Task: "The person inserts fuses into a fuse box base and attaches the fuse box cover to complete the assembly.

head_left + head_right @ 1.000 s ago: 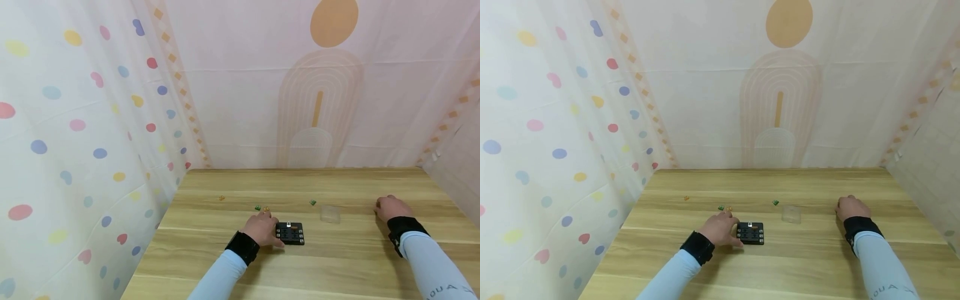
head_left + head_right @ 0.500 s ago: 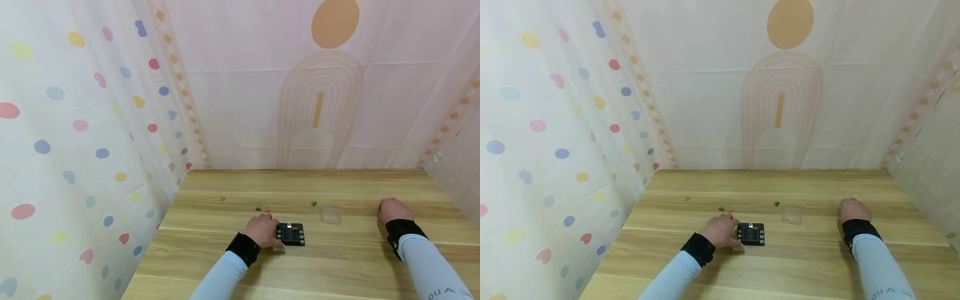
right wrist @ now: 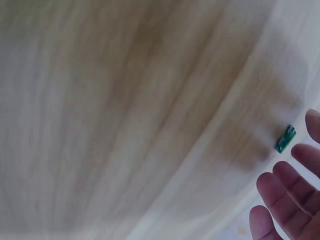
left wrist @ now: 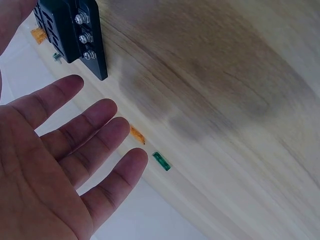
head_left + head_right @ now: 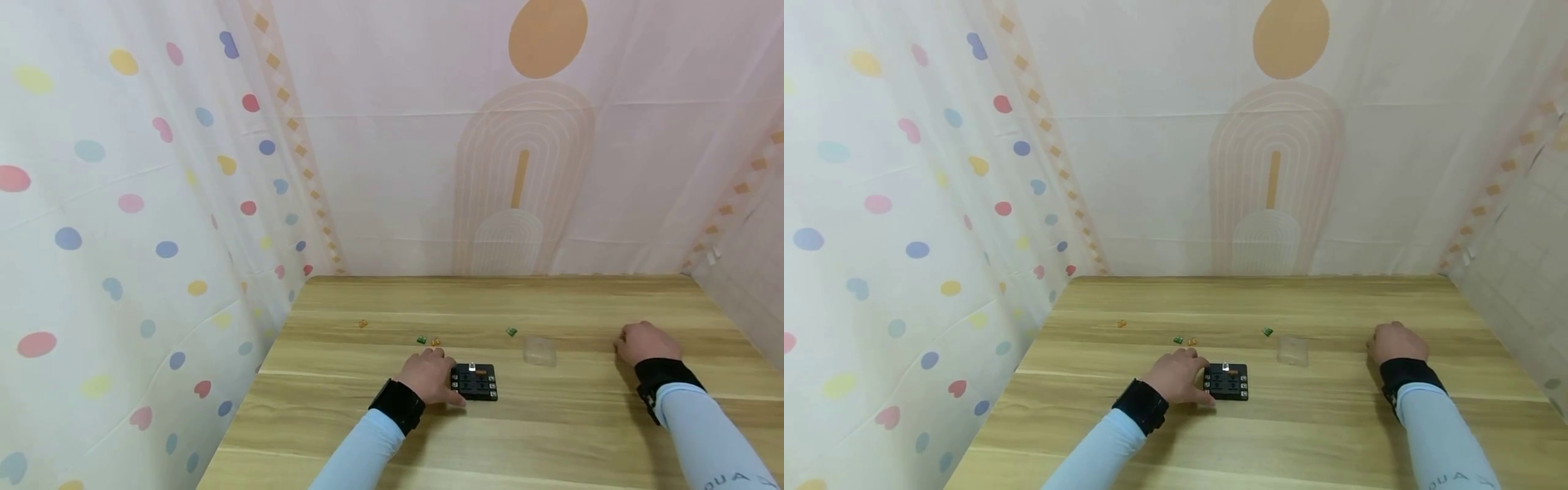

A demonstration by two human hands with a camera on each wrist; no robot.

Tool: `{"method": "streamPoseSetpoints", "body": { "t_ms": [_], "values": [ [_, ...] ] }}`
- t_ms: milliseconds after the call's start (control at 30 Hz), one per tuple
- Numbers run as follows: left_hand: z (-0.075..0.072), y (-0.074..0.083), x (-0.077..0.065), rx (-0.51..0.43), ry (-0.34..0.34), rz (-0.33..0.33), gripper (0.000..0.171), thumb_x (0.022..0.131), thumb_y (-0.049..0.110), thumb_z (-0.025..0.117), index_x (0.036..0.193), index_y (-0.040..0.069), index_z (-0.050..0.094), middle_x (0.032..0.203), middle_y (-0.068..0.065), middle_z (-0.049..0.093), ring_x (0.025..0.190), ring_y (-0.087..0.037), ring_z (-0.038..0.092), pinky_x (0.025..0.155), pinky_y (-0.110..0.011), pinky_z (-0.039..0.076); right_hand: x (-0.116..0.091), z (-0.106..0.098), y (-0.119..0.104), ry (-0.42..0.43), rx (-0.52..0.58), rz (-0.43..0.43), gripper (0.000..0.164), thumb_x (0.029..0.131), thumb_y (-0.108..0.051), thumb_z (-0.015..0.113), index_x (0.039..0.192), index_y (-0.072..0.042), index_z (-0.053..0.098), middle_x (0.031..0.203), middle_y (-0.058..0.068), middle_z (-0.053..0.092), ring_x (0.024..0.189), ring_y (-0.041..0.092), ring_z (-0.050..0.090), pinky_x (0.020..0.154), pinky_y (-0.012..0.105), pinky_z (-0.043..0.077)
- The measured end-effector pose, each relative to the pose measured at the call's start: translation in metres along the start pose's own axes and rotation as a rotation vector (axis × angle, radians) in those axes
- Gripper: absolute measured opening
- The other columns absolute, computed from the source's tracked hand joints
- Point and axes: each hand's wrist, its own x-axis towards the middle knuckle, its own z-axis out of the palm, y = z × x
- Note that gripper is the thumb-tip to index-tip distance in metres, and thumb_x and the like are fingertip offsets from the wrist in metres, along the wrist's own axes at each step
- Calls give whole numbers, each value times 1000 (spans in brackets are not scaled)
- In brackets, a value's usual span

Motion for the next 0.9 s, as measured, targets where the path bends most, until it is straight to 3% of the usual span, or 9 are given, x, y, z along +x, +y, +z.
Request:
{"method": "streamPoseSetpoints", "body": {
  "t_ms": [233, 367, 600, 900],
  "values": [
    [-1, 1, 1, 8, -8, 5, 75, 70, 67, 78, 126, 18, 68, 114, -4, 66, 106, -22, 61, 85, -36, 52, 2, -2, 1, -40, -12, -18, 23, 86, -7, 59, 101, 6, 70, 103, 31, 64, 88, 42, 62, 71, 54, 51],
    [-1, 0, 0, 5, -7, 10, 74, 71, 67, 78, 126, 18, 68, 115, -4, 65, 106, -22, 60, 85, -36, 52, 0, 2, 0, -9, -11, -7, 20, 84, -2, 59, 97, 4, 72, 102, 30, 65, 87, 40, 63, 68, 55, 51],
    [4, -2, 0, -4, 0, 15, 74, 70, 67, 78, 125, 18, 68, 115, -4, 66, 106, -22, 61, 84, -37, 52, -5, 7, -4, 57, 8, -6, 19, 81, 5, 56, 70, -6, 67, 81, 22, 66, 67, 29, 59, 53, 49, 48],
    [1, -2, -1, 0, 3, 31, 75, 71, 68, 77, 126, 17, 67, 116, -4, 65, 106, -23, 61, 84, -36, 53, -7, 8, -6, 56, 3, 23, 22, 83, 6, 53, 66, -4, 63, 74, 20, 64, 64, 27, 58, 52, 48, 48]
  ]
}}
